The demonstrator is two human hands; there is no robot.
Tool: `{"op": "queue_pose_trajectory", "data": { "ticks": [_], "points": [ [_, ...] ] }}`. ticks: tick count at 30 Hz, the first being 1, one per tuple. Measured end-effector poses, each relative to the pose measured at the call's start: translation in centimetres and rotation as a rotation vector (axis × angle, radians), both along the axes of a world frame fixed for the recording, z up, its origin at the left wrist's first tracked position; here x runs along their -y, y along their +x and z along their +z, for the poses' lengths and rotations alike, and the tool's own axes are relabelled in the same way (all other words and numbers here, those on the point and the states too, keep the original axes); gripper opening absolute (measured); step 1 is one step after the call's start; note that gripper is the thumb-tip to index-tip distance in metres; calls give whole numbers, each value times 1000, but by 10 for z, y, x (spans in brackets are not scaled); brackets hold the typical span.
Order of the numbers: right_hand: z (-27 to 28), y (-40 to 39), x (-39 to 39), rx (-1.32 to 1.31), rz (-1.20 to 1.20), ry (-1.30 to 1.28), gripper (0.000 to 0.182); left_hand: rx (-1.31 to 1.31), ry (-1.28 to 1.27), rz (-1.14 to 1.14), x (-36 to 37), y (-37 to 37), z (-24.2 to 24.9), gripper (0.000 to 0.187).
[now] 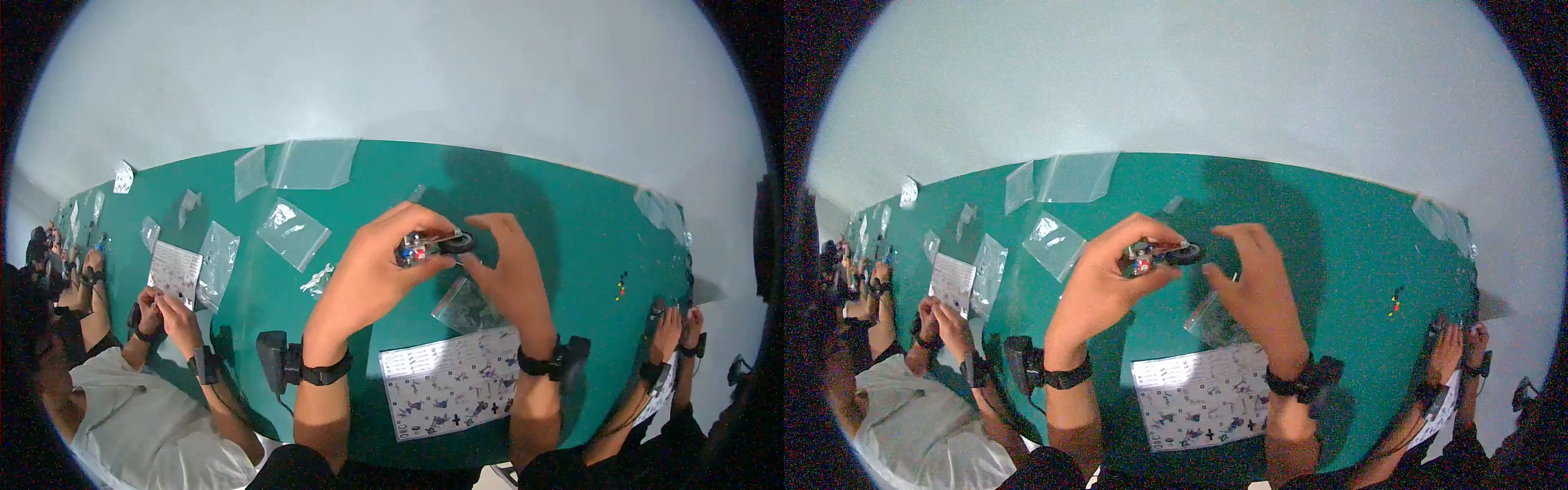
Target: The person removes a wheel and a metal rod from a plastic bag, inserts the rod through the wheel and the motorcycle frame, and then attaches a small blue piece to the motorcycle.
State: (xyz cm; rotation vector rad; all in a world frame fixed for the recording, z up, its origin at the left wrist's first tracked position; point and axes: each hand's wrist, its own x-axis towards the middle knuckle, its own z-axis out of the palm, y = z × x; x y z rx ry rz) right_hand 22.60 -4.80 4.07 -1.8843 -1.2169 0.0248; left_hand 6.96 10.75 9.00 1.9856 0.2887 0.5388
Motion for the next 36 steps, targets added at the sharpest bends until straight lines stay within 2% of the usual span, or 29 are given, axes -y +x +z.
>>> {"op": "queue_pose_trajectory", "data": {
  "ticks": [4, 7, 13, 19, 22, 28, 34, 36],
  "points": [
    [17, -4, 1, -385, 254, 164, 39, -58, -51, -47, 0, 1, -4, 33],
    [28, -10, 4, -239, 211, 123, 39, -81, -79, -17, 1, -2, 1, 33],
    [29, -8, 8, -295, 165, 144, 31, -25, 115, -5, -3, 1, -4, 32],
    [23, -4, 9, -395, 136, 232, 22, 50, 47, 34, 1, 5, -3, 29],
    [25, -3, 9, -306, 121, 255, 22, 95, 26, 46, 3, 7, -4, 31],
    [31, -5, 12, -369, 127, 247, 21, 149, 64, 41, 0, 7, -7, 30],
    [24, -10, 10, -616, 170, 391, 23, 292, 64, 20, 7, 8, -2, 28],
    [23, -11, 9, -626, 190, 407, 23, 308, 40, 14, 7, 9, -3, 28]
  ]
}}
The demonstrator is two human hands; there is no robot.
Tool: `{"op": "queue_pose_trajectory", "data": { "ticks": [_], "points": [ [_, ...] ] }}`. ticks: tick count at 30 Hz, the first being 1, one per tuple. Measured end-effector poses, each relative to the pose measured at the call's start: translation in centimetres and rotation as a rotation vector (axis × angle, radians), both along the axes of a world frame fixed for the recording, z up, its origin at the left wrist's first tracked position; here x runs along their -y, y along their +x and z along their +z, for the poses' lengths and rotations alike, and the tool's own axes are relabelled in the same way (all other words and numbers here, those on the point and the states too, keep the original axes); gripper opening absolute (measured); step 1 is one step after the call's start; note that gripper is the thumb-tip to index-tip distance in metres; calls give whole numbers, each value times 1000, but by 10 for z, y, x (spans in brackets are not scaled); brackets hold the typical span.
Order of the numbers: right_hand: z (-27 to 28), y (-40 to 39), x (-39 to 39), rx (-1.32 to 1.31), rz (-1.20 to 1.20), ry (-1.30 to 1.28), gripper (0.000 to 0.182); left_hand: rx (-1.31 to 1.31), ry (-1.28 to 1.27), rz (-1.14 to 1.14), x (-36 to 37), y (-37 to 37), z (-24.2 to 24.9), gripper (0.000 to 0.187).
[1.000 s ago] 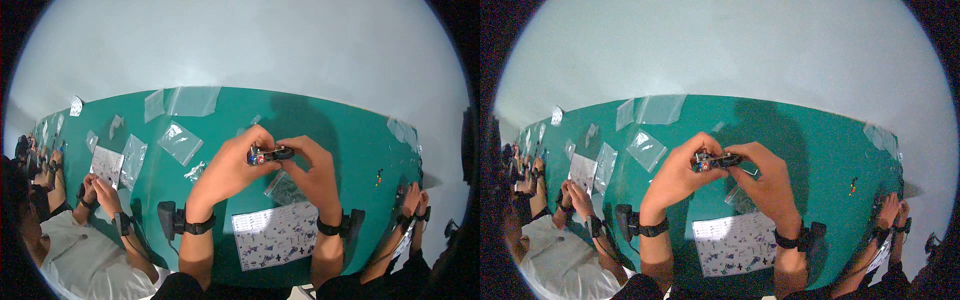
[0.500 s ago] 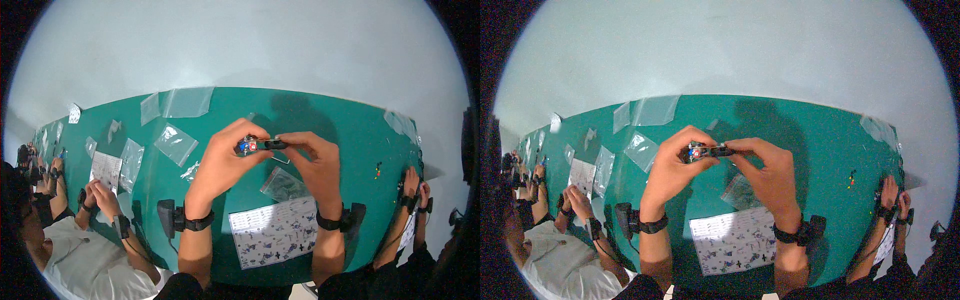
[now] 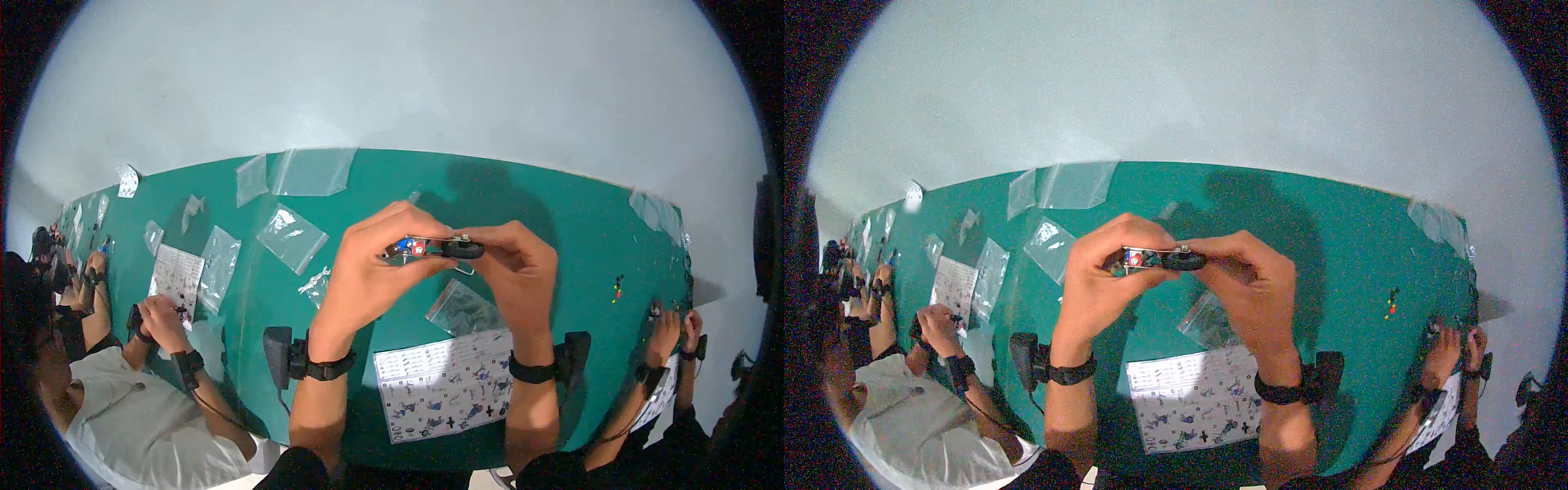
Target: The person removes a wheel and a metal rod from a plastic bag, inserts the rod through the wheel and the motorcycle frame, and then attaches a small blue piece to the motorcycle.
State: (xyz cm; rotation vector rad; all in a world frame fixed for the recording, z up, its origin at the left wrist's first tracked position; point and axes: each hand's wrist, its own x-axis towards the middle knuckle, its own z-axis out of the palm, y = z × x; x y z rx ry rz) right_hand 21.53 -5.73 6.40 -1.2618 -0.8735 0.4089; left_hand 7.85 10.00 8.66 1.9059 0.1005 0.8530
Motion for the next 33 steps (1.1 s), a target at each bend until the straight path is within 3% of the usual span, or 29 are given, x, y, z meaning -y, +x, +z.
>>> {"op": "queue_pose_trajectory", "data": {
  "ticks": [10, 13, 22, 28, 33],
  "points": [
    [23, -1, 9, 276, -9, 17, 34, 20, -89, -95, 7, 1, -3, 39],
    [30, 1, 16, 300, 5, -7, 36, 98, -79, -106, 11, 4, -1, 31],
    [50, 4, 33, 455, -3, 54, 41, 154, 198, -25, 28, -2, 21, 42],
    [65, -3, 39, 496, -24, 112, 42, 336, 204, -69, 36, 1, 23, 40],
    [60, -1, 37, 489, -32, 162, 42, 332, 250, -51, 37, 2, 23, 38]
  ]
}}
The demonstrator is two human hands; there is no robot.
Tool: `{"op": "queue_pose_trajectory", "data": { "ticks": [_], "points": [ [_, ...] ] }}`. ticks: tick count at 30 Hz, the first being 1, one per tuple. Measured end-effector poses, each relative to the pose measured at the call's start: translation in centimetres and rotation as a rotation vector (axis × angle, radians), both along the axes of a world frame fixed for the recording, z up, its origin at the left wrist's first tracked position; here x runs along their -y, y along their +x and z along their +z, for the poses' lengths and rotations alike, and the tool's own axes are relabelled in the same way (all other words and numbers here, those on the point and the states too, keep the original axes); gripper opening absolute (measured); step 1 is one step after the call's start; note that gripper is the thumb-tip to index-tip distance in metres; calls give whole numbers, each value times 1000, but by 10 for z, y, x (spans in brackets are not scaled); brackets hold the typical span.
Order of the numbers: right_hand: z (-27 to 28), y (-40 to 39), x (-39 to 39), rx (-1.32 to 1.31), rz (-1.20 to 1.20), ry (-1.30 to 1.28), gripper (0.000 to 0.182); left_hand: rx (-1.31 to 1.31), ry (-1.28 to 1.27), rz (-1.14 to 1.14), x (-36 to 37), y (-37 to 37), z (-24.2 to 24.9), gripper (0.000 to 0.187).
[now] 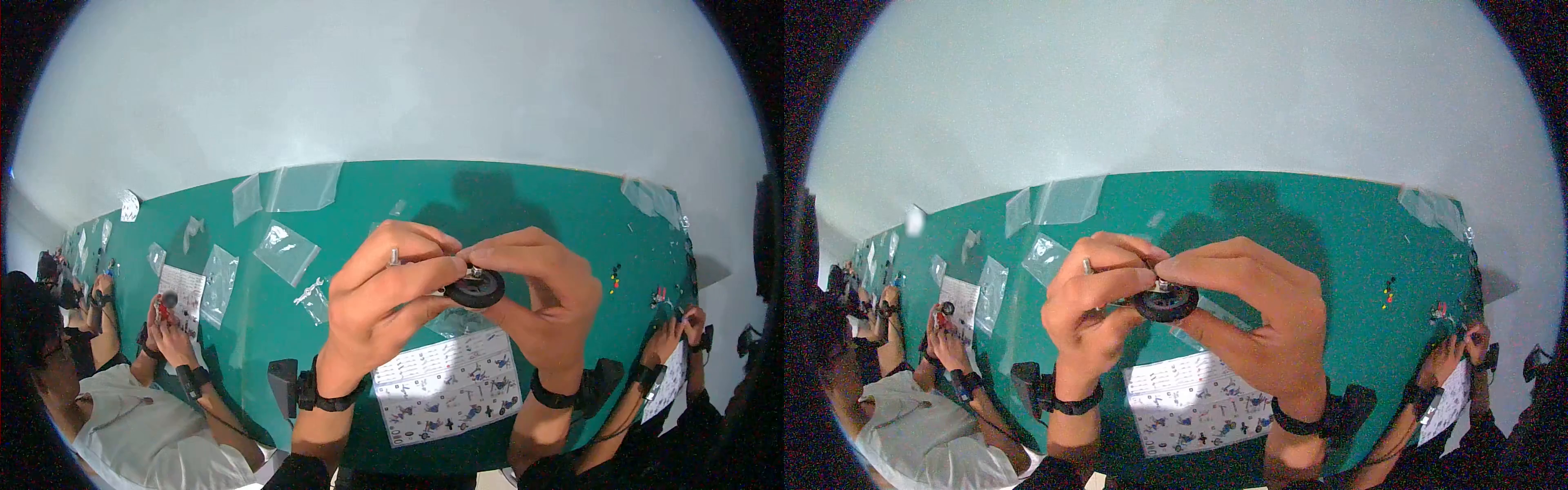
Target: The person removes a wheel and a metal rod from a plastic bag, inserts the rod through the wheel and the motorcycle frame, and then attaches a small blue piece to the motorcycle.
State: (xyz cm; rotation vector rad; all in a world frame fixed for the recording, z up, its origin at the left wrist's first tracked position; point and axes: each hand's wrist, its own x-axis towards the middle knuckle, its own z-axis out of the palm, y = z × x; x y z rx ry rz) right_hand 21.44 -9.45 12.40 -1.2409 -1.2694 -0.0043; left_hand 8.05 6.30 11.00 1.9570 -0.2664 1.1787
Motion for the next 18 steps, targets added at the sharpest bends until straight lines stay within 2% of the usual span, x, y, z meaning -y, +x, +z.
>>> {"op": "queue_pose_trajectory", "data": {
  "ticks": [4, 10, 13, 16, 18],
  "points": [
    [-1, 0, 0, -31, 6, 3, 42, 0, 29, 24, 0, 0, 2, 38],
    [1, 3, 2, -64, 83, -4, 41, -30, -107, -74, 3, 2, -1, 36],
    [12, 5, 13, -234, 259, -137, 33, -102, -141, -128, 2, -4, 2, 35],
    [6, 8, 16, -529, 384, -166, 22, -177, -67, -109, -2, -5, 5, 36],
    [-1, 14, 15, -468, 365, -191, 17, -185, -1, -87, -5, -4, 5, 36]
  ]
}}
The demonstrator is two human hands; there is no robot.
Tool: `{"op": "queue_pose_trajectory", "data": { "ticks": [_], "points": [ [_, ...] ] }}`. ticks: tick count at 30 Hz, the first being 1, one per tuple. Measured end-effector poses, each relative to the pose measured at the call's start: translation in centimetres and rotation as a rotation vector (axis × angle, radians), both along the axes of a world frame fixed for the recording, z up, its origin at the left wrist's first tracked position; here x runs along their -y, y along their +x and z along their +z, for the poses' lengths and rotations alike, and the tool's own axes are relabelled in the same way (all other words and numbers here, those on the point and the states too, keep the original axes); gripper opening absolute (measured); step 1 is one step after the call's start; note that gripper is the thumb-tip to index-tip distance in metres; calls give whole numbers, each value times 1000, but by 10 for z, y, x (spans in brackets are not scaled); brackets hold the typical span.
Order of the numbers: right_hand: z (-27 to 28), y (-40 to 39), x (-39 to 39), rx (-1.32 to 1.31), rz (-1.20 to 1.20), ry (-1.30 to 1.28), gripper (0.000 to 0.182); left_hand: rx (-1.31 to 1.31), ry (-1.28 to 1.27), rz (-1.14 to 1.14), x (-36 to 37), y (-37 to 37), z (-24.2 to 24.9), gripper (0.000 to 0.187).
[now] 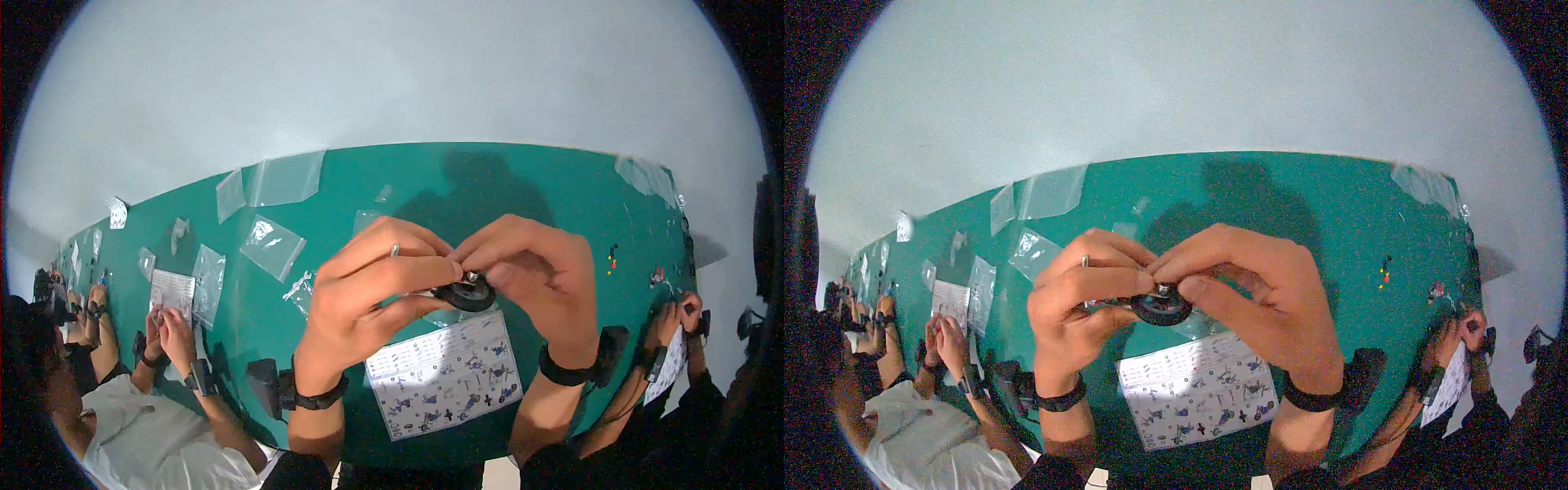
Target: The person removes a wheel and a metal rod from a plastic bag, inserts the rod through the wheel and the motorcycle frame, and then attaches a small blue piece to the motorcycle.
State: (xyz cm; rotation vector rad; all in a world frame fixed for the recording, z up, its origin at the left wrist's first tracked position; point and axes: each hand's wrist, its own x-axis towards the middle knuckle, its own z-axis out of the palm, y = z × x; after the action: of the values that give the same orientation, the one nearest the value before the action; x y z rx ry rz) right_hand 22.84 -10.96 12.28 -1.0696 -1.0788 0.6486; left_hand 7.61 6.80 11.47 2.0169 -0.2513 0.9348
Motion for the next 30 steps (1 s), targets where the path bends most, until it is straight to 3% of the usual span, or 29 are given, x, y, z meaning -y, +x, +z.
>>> {"op": "queue_pose_trajectory", "data": {
  "ticks": [6, 10, 25, 30],
  "points": [
    [5, 2, 2, 25, -13, -90, 13, -17, 91, 10, -2, 1, 1, 36],
    [-2, 9, 3, 183, -66, -128, 11, -65, 83, -21, -3, -1, 2, 37],
    [15, 0, 14, 126, -38, -393, 10, -238, 52, -80, -1, -3, 3, 33],
    [11, -1, 14, 285, -51, -394, 12, -280, 32, -58, 3, -1, 2, 30]
  ]
}}
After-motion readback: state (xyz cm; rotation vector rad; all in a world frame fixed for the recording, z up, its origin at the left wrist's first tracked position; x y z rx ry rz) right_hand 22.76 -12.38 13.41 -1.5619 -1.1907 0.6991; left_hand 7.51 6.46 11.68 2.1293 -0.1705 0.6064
